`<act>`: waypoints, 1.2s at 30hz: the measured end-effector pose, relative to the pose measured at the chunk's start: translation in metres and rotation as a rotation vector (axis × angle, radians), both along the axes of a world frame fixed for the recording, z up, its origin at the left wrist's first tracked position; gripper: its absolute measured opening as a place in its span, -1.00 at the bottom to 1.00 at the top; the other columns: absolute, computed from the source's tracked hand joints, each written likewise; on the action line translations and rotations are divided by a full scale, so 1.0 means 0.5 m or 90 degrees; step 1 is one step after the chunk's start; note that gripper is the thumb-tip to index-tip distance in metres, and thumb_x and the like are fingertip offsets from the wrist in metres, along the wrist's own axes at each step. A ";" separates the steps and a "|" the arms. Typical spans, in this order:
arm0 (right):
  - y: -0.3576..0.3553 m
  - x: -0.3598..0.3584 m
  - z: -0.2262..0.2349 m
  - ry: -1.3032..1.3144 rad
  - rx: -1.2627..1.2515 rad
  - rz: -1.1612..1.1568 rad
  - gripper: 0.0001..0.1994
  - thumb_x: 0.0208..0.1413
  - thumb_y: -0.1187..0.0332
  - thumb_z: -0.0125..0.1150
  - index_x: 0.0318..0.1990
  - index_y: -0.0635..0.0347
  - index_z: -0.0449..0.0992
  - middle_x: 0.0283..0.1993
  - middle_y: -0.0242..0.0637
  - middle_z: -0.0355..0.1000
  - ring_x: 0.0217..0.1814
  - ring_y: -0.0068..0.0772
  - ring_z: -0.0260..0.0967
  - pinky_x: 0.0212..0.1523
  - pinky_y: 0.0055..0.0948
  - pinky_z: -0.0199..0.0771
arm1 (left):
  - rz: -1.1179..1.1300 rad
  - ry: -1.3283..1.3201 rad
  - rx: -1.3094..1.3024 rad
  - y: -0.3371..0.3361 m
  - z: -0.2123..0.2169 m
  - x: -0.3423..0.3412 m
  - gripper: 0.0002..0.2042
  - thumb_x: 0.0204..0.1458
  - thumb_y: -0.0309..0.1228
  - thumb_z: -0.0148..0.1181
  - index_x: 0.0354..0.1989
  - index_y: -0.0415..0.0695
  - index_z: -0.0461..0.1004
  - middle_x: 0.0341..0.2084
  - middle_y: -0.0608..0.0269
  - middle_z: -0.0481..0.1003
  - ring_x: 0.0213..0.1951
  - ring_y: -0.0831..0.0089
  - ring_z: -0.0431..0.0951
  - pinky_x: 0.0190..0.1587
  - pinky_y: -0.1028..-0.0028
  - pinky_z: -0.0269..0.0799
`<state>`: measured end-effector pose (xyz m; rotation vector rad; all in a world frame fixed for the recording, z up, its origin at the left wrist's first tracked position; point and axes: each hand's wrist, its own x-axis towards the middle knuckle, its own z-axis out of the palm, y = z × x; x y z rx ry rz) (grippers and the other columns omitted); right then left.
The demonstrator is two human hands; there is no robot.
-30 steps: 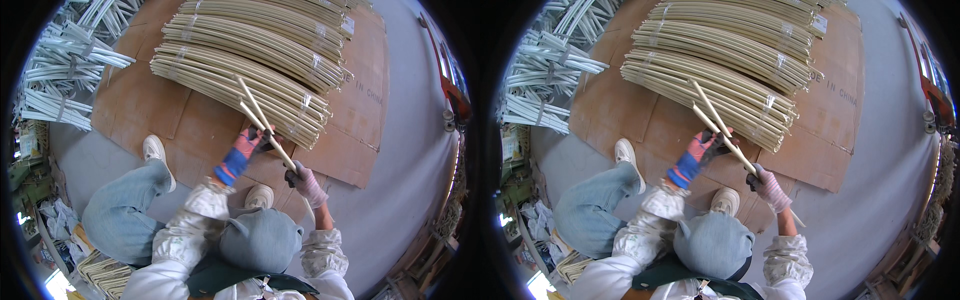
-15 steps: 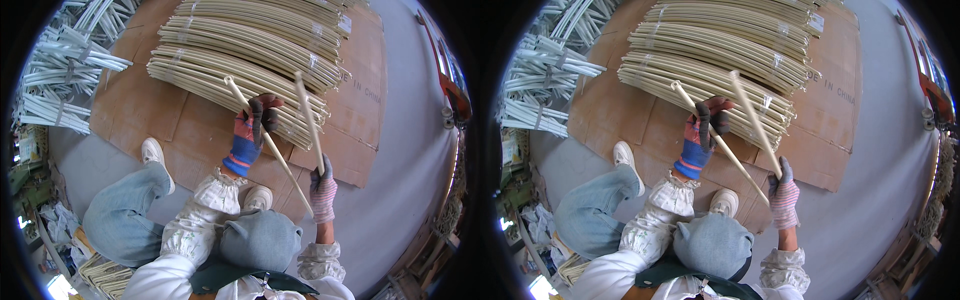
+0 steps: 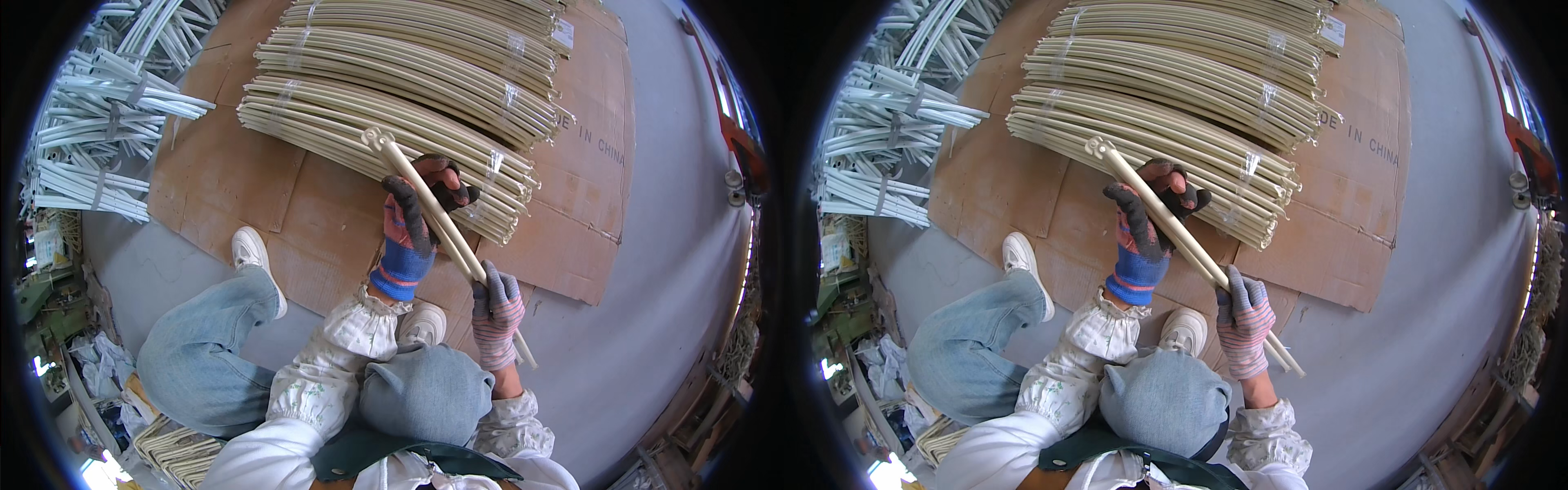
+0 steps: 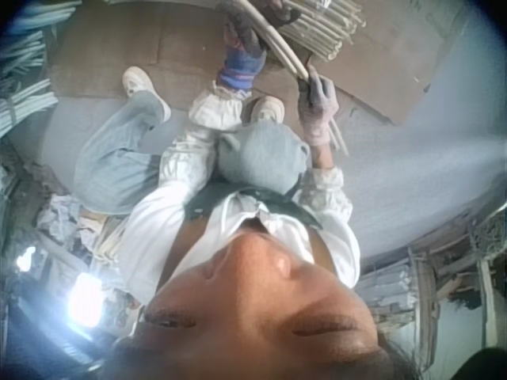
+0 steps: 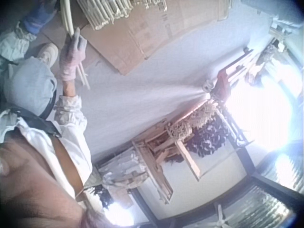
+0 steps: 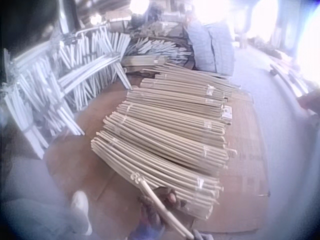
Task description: The person uses a hydraulic press to attach plastic feet to metal chair frames. They repeatedly position frames under the press, activate the machine, and stack the finished frames. Later, they gather and bundle wooden dowels from a pile on the floor.
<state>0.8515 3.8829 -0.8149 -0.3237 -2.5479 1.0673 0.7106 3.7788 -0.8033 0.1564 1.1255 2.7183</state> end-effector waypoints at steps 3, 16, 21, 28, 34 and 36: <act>-0.001 -0.007 0.003 0.005 -0.001 0.015 -0.67 -0.16 0.54 0.18 -0.14 0.15 0.44 -0.37 -0.25 0.39 -0.40 -0.29 0.38 -0.43 -0.43 0.41 | 0.041 0.018 0.013 0.007 -0.001 0.003 -0.49 0.10 0.00 -0.22 -0.10 -0.28 0.23 -0.39 0.16 0.39 -0.37 0.39 0.42 -0.20 0.42 0.41; -0.014 -0.012 -0.004 -0.066 0.039 -0.002 -0.65 -0.18 0.48 0.20 -0.13 0.14 0.42 -0.37 -0.29 0.37 -0.37 -0.28 0.34 -0.43 -0.41 0.39 | -0.156 -0.124 0.199 -0.012 -0.049 -0.012 -0.70 0.11 -0.23 -0.18 -0.67 0.04 0.08 -0.76 0.44 0.09 -0.77 0.63 0.00 -0.68 0.59 0.01; 0.003 0.055 0.004 0.032 0.031 -0.012 -0.57 -0.20 0.30 0.25 -0.08 0.09 0.37 -0.19 -0.18 0.29 -0.22 -0.12 0.28 -0.22 -0.26 0.33 | -0.099 -0.162 0.042 -0.035 -0.073 -0.033 -0.80 0.07 -0.27 -0.08 -0.58 0.05 0.17 -0.68 0.47 0.10 -0.60 0.62 0.12 -0.61 0.64 0.04; -0.010 0.254 -0.176 0.356 -1.346 -0.464 -0.57 -0.02 0.08 0.14 -0.11 0.18 0.31 -0.07 -0.17 0.31 -0.04 -0.26 0.29 0.08 -0.33 0.24 | -0.092 -0.093 -0.073 -0.076 -0.144 -0.062 -0.88 -0.05 -0.52 0.00 -0.39 -0.01 0.23 -0.52 0.36 0.19 -0.47 0.53 0.26 -0.50 0.56 0.28; 0.120 0.208 -0.083 0.628 -1.062 -0.424 -0.67 0.09 0.20 0.02 -0.05 0.15 0.25 -0.21 -0.21 0.32 -0.11 -0.26 0.31 -0.01 -0.24 0.33 | 0.053 0.338 -0.747 -0.336 -0.263 -0.191 -0.85 -0.01 -0.57 -0.14 -0.52 0.02 0.18 -0.58 0.41 0.18 -0.52 0.57 0.19 -0.42 0.56 0.26; 0.130 0.184 -0.035 0.620 -0.963 -0.294 -0.67 0.14 0.25 -0.06 0.04 0.12 0.20 -0.21 -0.22 0.31 -0.10 -0.28 0.31 -0.04 -0.28 0.33 | -0.019 0.093 -0.499 -0.428 -0.314 -0.244 -0.84 -0.02 -0.53 -0.10 -0.59 -0.01 0.18 -0.62 0.41 0.18 -0.53 0.57 0.20 -0.41 0.56 0.27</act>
